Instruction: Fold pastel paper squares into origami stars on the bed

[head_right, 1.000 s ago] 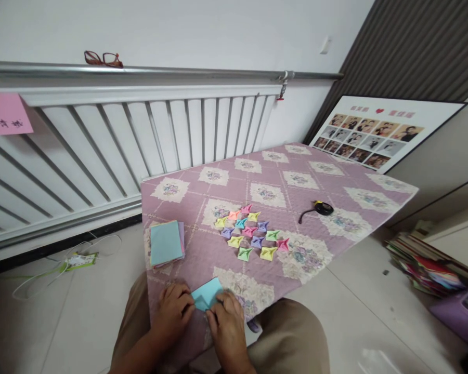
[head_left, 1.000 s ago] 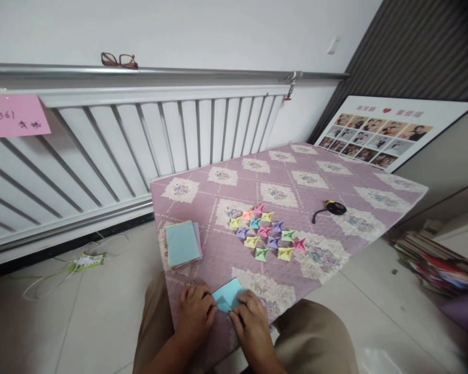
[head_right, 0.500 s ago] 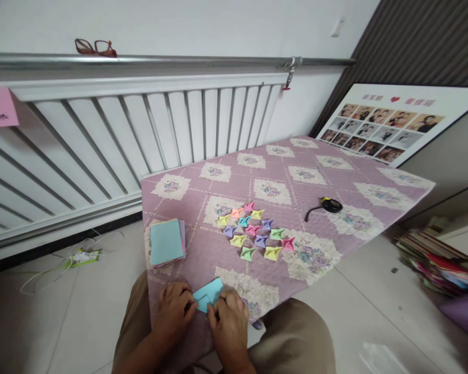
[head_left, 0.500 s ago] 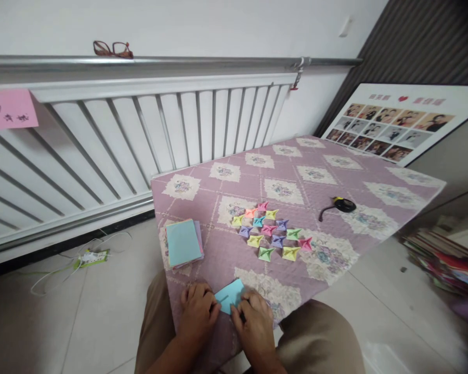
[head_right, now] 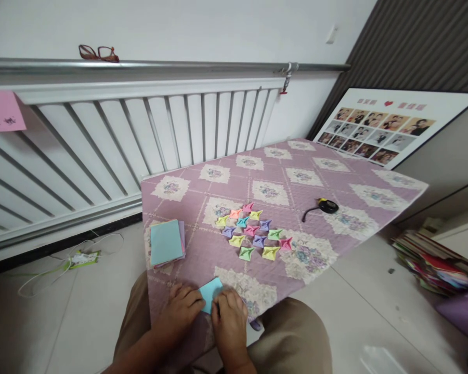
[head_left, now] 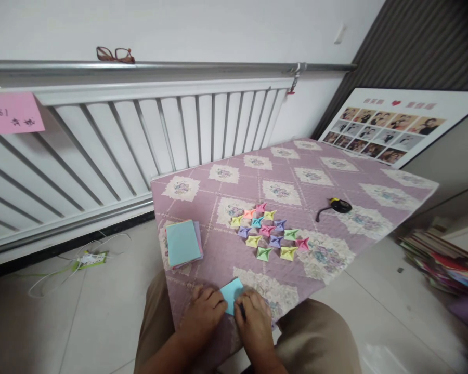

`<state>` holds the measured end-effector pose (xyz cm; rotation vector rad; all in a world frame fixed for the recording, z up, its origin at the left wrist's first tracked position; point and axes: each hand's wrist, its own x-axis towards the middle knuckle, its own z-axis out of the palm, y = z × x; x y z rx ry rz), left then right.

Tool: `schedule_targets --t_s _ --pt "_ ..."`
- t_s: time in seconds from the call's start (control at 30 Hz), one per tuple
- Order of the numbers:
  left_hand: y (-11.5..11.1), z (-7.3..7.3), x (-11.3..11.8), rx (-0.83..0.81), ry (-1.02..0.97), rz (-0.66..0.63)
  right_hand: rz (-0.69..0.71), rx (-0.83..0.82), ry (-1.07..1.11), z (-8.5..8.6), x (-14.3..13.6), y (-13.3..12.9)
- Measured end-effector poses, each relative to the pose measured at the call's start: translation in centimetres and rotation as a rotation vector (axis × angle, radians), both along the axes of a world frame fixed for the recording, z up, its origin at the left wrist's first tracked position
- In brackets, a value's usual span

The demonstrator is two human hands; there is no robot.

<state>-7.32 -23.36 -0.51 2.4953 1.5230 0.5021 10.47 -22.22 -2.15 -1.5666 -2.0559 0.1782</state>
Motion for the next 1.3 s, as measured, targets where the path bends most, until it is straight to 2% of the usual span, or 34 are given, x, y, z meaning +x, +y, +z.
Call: schedule_targets --t_s 0.13,0.27,0.43,0.5,0.67,0.77,0.83,0.93,1.03,1.13,1.2,1.3 --pt "0.8 0.2 -0.6 -0.079 0.050 -0.069 0.077 0.026 0.082 0.5 0.8 0.0" --pt "1.6 0.6 -0.9 -0.135 0.059 -0.121 0.165 -0.011 0.063 1.3 0.5 -0.7" --pt "2.2 1.5 -1.1 -0.175 0.037 -0.144 0.185 -0.077 0.011 0.9 0.1 -0.7" --pt "2.2 1.2 -1.2 -0.146 0.037 -0.147 0.183 -0.084 -0.037 0.6 0.3 -0.3" --pt "2.0 -0.5 -1.0 0.039 0.081 -0.144 0.223 -0.010 -0.104 0.0 0.8 0.4" --pt "2.0 -0.5 -0.8 0.094 0.087 -0.150 0.213 0.026 -0.101 0.1 0.7 0.4" --pt "2.1 0.3 -0.7 0.077 0.072 -0.147 0.212 0.036 -0.090 0.7 0.5 0.2" --pt "2.2 2.4 -0.9 0.017 0.019 -0.115 0.220 -0.003 -0.006 2.3 0.0 0.0" --pt "2.6 5.0 -1.4 0.029 -0.144 -0.084 0.207 -0.159 0.246 4.3 -0.7 0.1" --pt "3.3 7.2 -2.2 0.157 -0.352 0.094 0.104 -0.365 0.541 5.3 -1.3 0.8" --pt "3.5 7.8 -2.5 0.190 -0.438 0.195 0.042 -0.443 0.621 5.2 -1.3 1.4" --pt "3.0 6.8 -2.4 0.111 -0.423 0.212 -0.004 -0.449 0.612 4.5 -0.8 2.0"
